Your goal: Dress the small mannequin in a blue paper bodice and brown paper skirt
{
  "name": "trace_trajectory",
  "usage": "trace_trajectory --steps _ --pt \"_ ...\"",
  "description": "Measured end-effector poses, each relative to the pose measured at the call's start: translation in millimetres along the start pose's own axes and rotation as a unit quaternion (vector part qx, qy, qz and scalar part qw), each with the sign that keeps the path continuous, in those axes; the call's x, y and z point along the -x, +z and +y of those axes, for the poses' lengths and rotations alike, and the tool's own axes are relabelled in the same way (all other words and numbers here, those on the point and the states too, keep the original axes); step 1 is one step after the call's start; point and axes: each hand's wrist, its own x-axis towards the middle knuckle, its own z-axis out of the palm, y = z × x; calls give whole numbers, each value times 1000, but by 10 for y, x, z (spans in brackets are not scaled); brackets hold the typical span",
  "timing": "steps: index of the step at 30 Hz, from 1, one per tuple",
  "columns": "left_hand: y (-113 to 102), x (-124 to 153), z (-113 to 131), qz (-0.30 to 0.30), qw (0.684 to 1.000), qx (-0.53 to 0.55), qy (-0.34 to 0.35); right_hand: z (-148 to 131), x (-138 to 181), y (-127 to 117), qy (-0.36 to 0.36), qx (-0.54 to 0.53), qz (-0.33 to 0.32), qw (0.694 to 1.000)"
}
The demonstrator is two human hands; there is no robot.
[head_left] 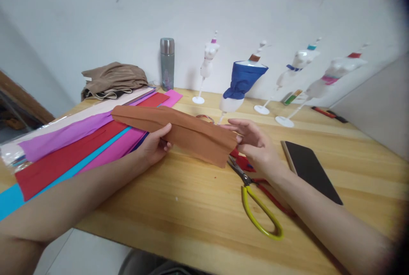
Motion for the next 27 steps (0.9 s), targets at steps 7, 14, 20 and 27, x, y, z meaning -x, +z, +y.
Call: trace_trajectory --steps 7,14,20,27 --pt "-7 12 -8 -18 1000 -12 -10 -37 59 53 -42 48 -2 998" --pt "0 58 -33 -50 999 -14 -16 0 88 120 -53 93 26 994" --pt "-38 39 -58 -77 997 -30 -8 7 96 119 -47 69 117 990" --pt "-151 -69 -128 -209 973 -86 -40 41 38 35 6 31 125 992"
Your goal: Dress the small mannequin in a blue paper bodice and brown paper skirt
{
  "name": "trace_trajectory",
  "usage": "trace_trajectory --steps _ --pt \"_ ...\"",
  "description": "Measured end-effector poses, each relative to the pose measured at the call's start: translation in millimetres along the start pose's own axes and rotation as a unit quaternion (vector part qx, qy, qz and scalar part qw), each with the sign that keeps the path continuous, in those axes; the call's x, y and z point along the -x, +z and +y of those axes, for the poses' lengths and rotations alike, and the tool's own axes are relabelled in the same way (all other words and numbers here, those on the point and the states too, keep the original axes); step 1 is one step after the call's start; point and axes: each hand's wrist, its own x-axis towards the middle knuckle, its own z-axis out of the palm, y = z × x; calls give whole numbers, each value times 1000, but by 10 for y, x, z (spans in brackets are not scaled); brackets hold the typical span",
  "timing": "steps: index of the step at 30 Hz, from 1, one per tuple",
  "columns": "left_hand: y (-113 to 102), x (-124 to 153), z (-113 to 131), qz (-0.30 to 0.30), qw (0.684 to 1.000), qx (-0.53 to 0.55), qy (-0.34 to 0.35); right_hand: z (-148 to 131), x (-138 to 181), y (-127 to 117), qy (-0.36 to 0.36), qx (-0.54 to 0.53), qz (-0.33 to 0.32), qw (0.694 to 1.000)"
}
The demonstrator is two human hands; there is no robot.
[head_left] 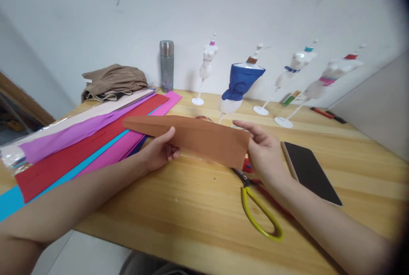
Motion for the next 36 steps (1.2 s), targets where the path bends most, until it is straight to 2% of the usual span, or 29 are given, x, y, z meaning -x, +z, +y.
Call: trace_trajectory --steps 2,3,4,5,7,8,9,10,11,12,13,14,15,16,18,20,25,29,32,36 --pt "-28 32 5 -152 985 -38 -74 -7 -29 -45 -44 19 -2 999" --pt "-25 70 32 -245 959 -70 -126 -17 -41 -70 -71 28 -7 997" --pt "-6 124 77 -341 917 -106 -175 -30 -51 -96 -100 38 -16 994" --pt "32 192 139 -427 863 -153 -223 -47 -60 -122 -128 51 -27 990" --pt "156 346 301 -523 764 -264 -271 -85 -77 -173 -177 89 -50 979" --pt "236 416 388 -525 751 -326 -233 -105 -87 -197 -197 110 -59 972" --pt "321 469 474 -481 772 -392 -135 -124 -98 -221 -214 129 -67 966" --pt "405 496 553 -408 785 -467 -7 -141 -111 -242 -227 143 -72 961" --pt "484 495 626 -314 773 -536 129 -155 -126 -262 -237 154 -74 956" --pt "553 462 692 -215 734 -587 266 -166 -141 -278 -246 161 -74 953" --pt "610 403 752 -143 673 -629 362 -174 -155 -292 -254 166 -74 950" --pt "656 322 807 -101 618 -675 390 -179 -169 -303 -260 170 -73 948" --pt "691 229 855 -95 588 -707 382 -180 -181 -310 -265 172 -72 946" --pt "715 133 895 -99 581 -725 355 -179 -190 -314 -267 172 -71 946" --pt "742 -43 940 -117 606 -745 255 -175 -199 -313 -263 168 -68 948" --pt "749 -170 931 -137 634 -737 191 -176 -198 -300 -251 161 -65 952" --pt "742 -267 824 -137 666 -702 212 -219 -196 -247 -196 102 -56 974" --pt "731 -251 808 -143 699 -668 211 -252 -222 -225 -102 17 -71 992" --pt "717 -253 792 -143 719 -650 201 -275 -235 -222 -28 -31 -89 995" --pt "703 -264 756 -133 747 -623 191 -331 -232 -212 35 -55 -90 994"
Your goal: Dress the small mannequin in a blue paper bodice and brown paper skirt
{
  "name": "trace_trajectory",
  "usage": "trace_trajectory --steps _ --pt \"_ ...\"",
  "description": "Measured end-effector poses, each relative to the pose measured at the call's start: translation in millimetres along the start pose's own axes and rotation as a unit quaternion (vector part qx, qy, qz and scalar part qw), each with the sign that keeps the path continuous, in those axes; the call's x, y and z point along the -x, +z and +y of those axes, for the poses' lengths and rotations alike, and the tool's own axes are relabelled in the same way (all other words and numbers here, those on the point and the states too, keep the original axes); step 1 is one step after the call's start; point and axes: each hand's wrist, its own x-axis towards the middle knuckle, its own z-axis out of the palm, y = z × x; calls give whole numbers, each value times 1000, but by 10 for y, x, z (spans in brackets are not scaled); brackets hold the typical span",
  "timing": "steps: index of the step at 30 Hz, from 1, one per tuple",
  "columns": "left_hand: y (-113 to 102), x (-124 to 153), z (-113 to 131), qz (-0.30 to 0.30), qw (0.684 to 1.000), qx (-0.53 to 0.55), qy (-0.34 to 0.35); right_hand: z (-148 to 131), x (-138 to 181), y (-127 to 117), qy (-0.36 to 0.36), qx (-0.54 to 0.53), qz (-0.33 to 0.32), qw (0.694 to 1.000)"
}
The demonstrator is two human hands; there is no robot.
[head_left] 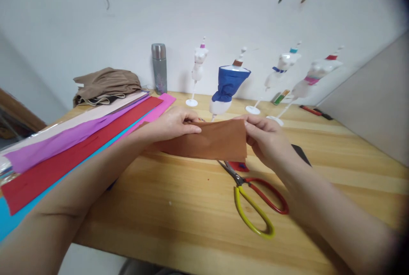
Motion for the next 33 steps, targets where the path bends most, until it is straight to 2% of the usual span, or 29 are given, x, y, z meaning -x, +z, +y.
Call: trace_trajectory --steps 5,10,16,19,22,24,27,33 --pt "16 14 14 13 1000 3 -3 -4 17 8 17 -10 8 1000" --pt "60 12 13 21 1000 -13 3 108 50 57 -61 81 7 995" --pt "108 -2 16 13 1000 -16 -2 163 33 74 -88 48 77 992" --pt "118 -3 16 19 1000 -3 -7 165 29 56 -95 44 60 993" --pt "115 -4 11 17 1000 -4 -1 185 40 69 -55 14 34 998" --pt "91 -1 13 3 1000 -19 7 191 49 87 -35 -7 36 999" --pt "12 5 9 -22 999 -30 12 161 52 95 -47 -1 59 997" --pt "-199 1 -110 -13 1000 -5 11 96 21 35 -61 -3 83 995"
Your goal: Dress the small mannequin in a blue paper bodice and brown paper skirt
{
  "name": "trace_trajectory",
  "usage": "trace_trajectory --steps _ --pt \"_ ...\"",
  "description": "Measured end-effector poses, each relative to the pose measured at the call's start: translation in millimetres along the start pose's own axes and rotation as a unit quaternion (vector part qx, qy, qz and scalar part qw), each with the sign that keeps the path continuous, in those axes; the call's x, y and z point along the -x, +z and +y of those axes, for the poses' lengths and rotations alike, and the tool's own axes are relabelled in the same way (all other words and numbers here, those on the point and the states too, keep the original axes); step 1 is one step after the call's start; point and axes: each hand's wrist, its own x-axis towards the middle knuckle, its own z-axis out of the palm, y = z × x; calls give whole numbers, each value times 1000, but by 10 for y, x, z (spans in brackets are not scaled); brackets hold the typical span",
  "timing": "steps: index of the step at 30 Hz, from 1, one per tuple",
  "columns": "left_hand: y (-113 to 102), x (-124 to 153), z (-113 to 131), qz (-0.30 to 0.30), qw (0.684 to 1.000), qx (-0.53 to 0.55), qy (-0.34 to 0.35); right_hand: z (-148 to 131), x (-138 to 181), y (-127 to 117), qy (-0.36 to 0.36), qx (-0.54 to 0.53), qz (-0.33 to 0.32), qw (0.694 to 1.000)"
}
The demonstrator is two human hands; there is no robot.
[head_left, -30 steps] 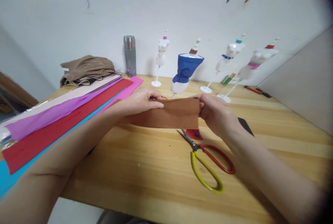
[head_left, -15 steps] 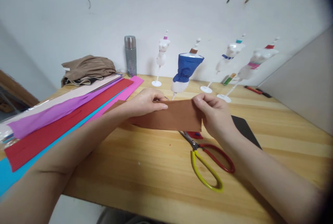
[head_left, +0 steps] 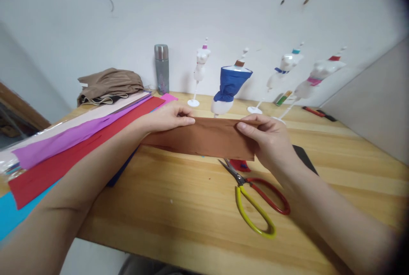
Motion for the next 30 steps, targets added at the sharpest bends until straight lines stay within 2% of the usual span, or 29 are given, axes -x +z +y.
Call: trace_trajectory --steps 4,8,13,17,21,26,28,30 --pt "-103 27 -7 13 999 -2 -29 21 -13 -20 2 12 -32 999" --pt "-171 83 112 22 997 -52 -49 58 -12 -12 23 -8 -37 999" --pt "-189 130 221 14 997 -64 -46 99 -17 6 30 -12 -34 999" --pt "-204 146 215 7 997 -46 -54 113 -28 -1 24 -3 -39 999" --pt "-271 165 185 -11 998 -51 -29 132 -48 -30 19 15 -52 998" --pt "-334 167 100 -72 987 -143 -12 169 -70 -66 -14 55 -65 996" --pt "-317 154 54 -66 978 -199 -10 174 -69 -62 -21 66 -68 995" --pt "-274 134 10 -26 962 -272 -15 167 -62 -46 -26 83 -86 992"
